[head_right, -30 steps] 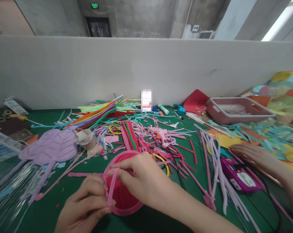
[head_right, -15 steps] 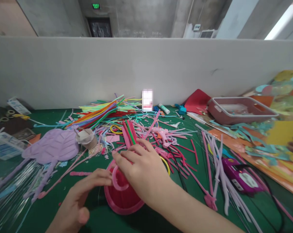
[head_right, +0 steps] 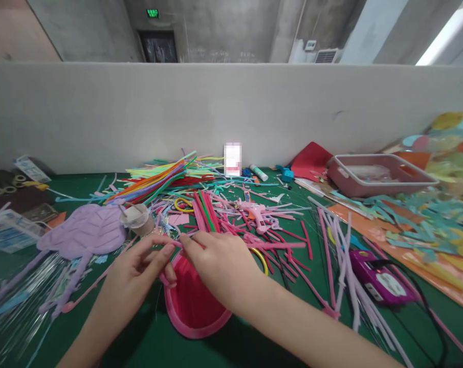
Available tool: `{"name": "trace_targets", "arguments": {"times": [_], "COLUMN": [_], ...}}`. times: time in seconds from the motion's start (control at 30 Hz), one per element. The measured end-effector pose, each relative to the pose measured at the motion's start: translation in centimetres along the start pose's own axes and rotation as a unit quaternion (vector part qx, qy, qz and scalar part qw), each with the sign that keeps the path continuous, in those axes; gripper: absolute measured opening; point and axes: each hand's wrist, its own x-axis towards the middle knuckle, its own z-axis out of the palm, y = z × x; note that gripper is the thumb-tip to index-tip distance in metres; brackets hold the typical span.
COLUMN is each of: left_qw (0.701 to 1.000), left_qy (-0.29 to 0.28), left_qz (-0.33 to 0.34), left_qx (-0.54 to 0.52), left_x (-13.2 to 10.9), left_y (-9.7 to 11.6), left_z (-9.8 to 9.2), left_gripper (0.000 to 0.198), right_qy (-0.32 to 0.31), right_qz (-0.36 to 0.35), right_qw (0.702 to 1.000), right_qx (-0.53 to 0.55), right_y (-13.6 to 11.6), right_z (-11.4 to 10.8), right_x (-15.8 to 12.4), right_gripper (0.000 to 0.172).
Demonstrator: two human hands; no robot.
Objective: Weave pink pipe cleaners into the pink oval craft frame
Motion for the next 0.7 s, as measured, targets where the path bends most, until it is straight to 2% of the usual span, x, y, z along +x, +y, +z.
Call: {"name": "trace_targets", "arguments": {"times": [0.1, 0.2, 0.4, 0.53, 0.63, 0.7], "left_qw": [0.999, 0.998, 0.992, 0.987, 0.991, 0.995], "left_qy": [0.002, -0.021, -0.084, -0.099, -0.098, -0.092], "left_qz": [0.026, 0.038, -0.030, -0.046, -0.030, -0.005], "left_qx": [0.046, 0.050, -0.085, -0.118, -0.084, -0.023], "left_x": [0.2, 0.3, 0.5, 0.5, 0.4, 0.4], "left_y": [0.2, 0.2, -0.2, -0.5, -0.8, -0.8], "left_z": [-0.1, -0.2, -0.3, -0.6, -0.9, -1.0], "left_gripper": [0.024, 0.022, 0.018, 0.020, 0.021, 0.021], "right_qy": [-0.004, -0.026, -0.031, -0.037, -0.044, -0.053], "right_qz": [0.023, 0.017, -0.002, -0.011, -0.012, -0.003], "right_qw": [1.000, 0.999, 0.998, 0.998, 0.998, 0.998], "right_qx": [0.015, 0.031, 0.058, 0.056, 0.043, 0.032], "right_y": [-0.4, -0.6, 0.1, 0.6, 0.7, 0.6], "right_z": [0.0, 0.0, -0.1, -0.7, -0.9, -0.7], "right_x": [0.1, 0.1, 0.0, -0.4, -0.8, -1.0], "right_gripper": [0.028, 0.029, 0.030, 0.034, 0.038, 0.037]}}
